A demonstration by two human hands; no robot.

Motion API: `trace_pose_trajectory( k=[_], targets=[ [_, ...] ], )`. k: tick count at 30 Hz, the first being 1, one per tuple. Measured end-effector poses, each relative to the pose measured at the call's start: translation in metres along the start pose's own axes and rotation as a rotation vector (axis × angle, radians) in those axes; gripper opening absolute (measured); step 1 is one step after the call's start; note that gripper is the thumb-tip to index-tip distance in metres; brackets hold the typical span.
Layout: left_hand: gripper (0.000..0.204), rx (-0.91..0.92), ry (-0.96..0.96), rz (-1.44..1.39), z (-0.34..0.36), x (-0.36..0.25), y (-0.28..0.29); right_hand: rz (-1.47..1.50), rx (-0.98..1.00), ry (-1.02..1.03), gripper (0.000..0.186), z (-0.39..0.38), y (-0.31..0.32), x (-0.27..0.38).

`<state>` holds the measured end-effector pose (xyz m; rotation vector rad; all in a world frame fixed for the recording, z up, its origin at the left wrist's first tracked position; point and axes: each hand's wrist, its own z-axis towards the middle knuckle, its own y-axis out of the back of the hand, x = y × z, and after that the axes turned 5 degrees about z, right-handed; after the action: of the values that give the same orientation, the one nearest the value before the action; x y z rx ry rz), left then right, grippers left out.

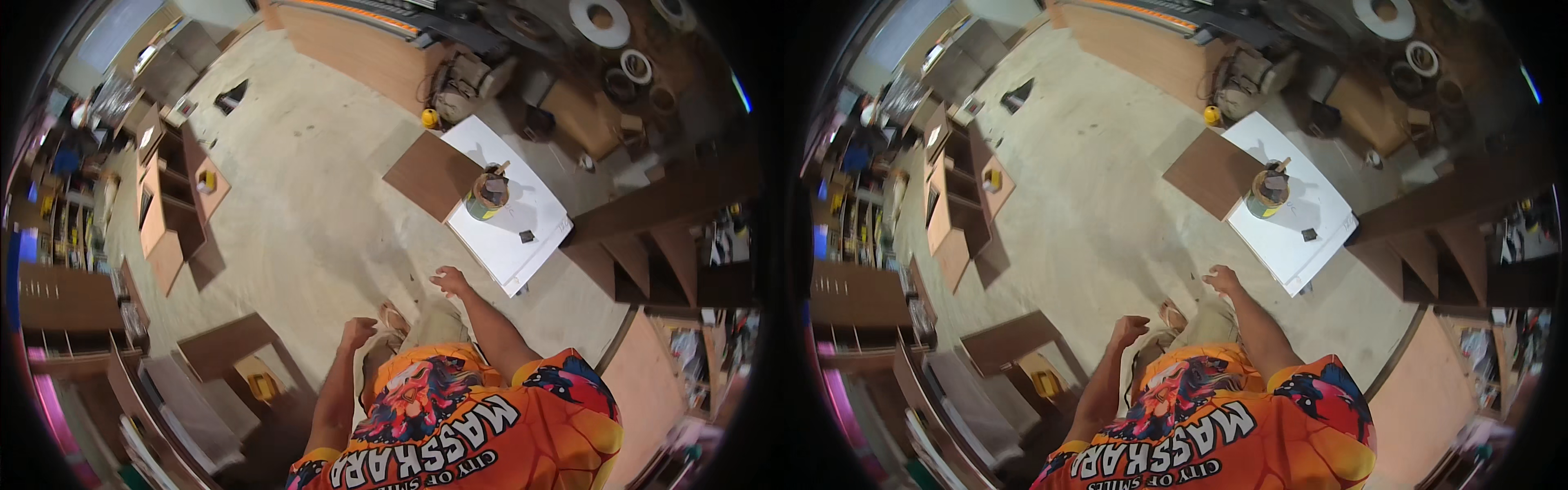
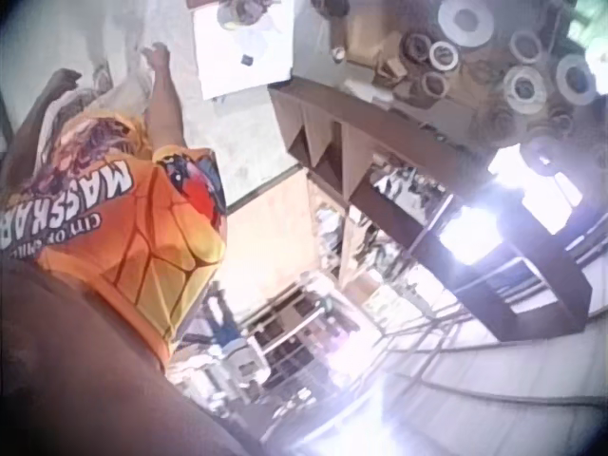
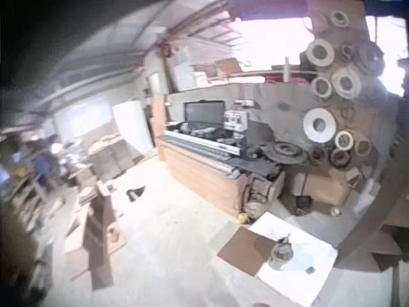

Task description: The person cleans the edge of a wood panel with a cloth, then places the panel into an edge-banding machine to apply edging, and briefly checks the internal mechanisms of the machine.

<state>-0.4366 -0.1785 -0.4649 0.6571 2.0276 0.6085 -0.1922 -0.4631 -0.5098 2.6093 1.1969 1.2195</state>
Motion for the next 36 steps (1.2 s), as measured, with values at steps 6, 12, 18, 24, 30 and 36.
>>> trace_pose_trajectory(
  k=[6, 12, 18, 24, 30, 36],
  targets=[
    [0.031, 0.138, 0.359, -0.062, 0.156, -0.027, 0.1, 0.447, -0.204, -0.279, 0.032, 0.082, 0.023, -0.008],
    [0.042, 0.108, -0.123, 0.139, 0.358, 0.039, 0.086, 0.589, -0.346, -0.398, 0.036, 0.251, 0.035, -0.028],
    [0.078, 0.341, 0.022, 0.297, 0.619, 0.011, 0.035, 0.553, -0.658, -0.778, 0.07, 0.403, 0.003, -0.143],
    [0.083, 0.232, -0.062, 0.286, 0.851, -0.063, 0.022, 0.85, -0.556, -0.582, 0.065, 0.455, 0.0, -0.093],
    [0.076, 0.432, 0.196, -0.397, 0.931, -0.11, -0.014, 0.789, -0.564, -0.31, 0.07, 0.449, -0.01, -0.116],
    [0.075, 0.031, 0.515, -0.169, 0.896, -0.121, 0.038, 0.745, -0.339, -0.346, 0.066, 0.407, 0.014, -0.036]
  ],
)
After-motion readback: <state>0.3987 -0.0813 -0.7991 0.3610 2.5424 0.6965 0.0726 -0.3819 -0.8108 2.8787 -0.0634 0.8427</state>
